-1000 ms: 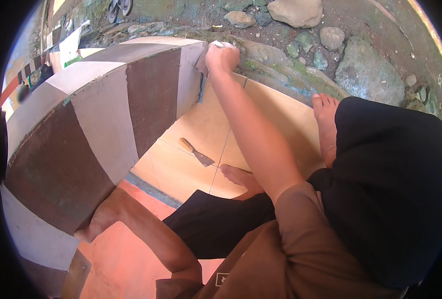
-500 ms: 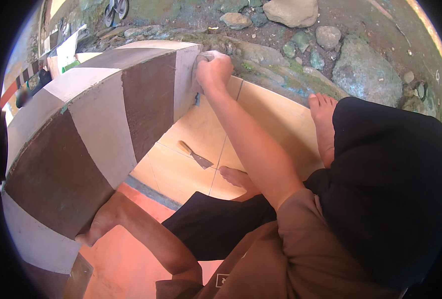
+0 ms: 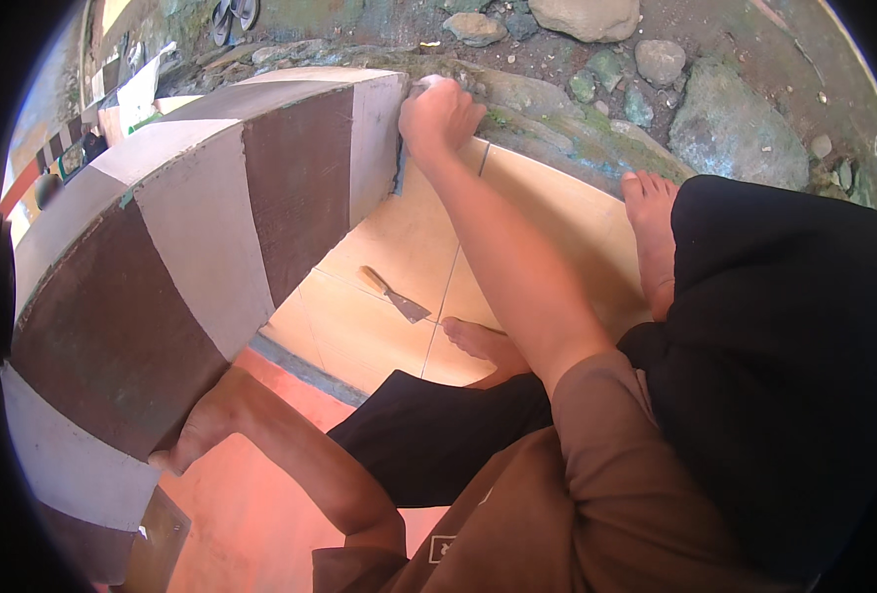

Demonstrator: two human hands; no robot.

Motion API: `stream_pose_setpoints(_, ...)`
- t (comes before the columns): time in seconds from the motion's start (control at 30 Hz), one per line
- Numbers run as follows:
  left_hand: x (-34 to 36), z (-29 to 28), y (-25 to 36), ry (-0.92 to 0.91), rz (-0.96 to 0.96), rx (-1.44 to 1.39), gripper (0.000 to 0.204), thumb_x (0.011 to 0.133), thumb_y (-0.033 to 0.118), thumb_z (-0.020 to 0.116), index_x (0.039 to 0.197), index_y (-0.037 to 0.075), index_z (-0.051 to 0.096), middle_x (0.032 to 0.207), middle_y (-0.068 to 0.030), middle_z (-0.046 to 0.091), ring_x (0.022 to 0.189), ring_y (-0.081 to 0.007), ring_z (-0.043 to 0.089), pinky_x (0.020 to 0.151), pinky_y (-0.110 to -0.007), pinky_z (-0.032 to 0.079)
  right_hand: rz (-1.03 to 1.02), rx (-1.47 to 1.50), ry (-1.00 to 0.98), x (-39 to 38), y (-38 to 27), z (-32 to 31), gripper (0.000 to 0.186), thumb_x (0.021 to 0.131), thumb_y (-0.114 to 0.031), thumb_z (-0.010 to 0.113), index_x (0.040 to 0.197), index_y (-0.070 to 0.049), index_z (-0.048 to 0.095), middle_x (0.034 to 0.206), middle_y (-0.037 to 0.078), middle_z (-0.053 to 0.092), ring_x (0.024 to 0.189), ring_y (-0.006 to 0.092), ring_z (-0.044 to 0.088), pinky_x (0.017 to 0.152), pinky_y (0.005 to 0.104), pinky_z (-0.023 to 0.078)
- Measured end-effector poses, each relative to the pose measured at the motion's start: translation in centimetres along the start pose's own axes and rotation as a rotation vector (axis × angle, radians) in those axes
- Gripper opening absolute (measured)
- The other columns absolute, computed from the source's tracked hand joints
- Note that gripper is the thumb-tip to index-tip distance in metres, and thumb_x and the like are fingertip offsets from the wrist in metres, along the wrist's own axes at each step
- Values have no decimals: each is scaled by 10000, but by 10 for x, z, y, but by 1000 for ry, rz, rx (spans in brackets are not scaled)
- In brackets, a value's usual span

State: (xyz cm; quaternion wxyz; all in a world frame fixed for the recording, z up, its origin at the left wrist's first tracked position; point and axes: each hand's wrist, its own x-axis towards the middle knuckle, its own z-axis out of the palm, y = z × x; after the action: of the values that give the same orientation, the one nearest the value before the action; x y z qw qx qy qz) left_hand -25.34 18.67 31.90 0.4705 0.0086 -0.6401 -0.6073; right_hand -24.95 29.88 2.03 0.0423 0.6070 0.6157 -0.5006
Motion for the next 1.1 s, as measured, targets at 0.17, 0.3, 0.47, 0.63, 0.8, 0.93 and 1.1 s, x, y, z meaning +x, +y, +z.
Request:
stream_pose_setpoints(0.17,-10,7,-3,41,19,-54,270,849,272,495,959,93,664,1087,-13,596,1081,-188,524,906,-441,411,-47,29,-95,-23,2,-9,225,845,-232,669,1014,-151,793,937,176,745,947,366,686,899,434,491)
stream_pose_setpoints(0.3,-10,-1,-9,53,-46,-63,277,849,274,501,972,94,671,1096,-25,597,1098,-190,520,912,-452,412,39,21,68,8,14,-4,219,844,-239,678,1011,-156,793,950,171,748,955,359,694,908,417,496)
stream_pose_setpoints(0.47,-18,10,-8,67,-15,-63,357,802,372,534,1007,120,683,1145,-26,612,1105,-180,546,908,-445,433,6,161,2,-28,7,-5,159,878,-212,656,923,-125,781,885,176,743,878,360,701,821,442,501)
stream_pose_setpoints(0.63,8,-11,-10,51,1,52,412,780,423,550,1034,128,688,1195,-21,616,1131,-174,552,909,-433,440,194,233,69,-10,-15,-11,167,860,-177,675,956,-84,776,907,185,746,917,367,717,808,457,553)
stream_pose_setpoints(0.8,8,-2,-7,94,22,20,350,799,377,546,1003,125,679,1122,-3,613,1085,-158,550,890,-415,437,66,381,-14,-24,-6,3,142,835,-121,686,919,-27,751,915,220,738,928,372,720,818,445,562)
stream_pose_setpoints(0.93,3,-7,-8,52,2,62,358,803,383,539,1010,125,678,1129,-9,612,1089,-165,551,890,-415,440,212,381,21,20,1,-2,127,816,-86,679,874,8,740,913,266,720,908,382,718,798,440,570)
stream_pose_setpoints(1.1,5,-3,-7,58,31,57,368,809,390,530,1018,125,677,1137,-16,612,1094,-174,551,889,-416,443,153,412,-28,-17,-8,3,114,793,-61,676,837,34,717,904,259,719,878,403,718,777,445,575)
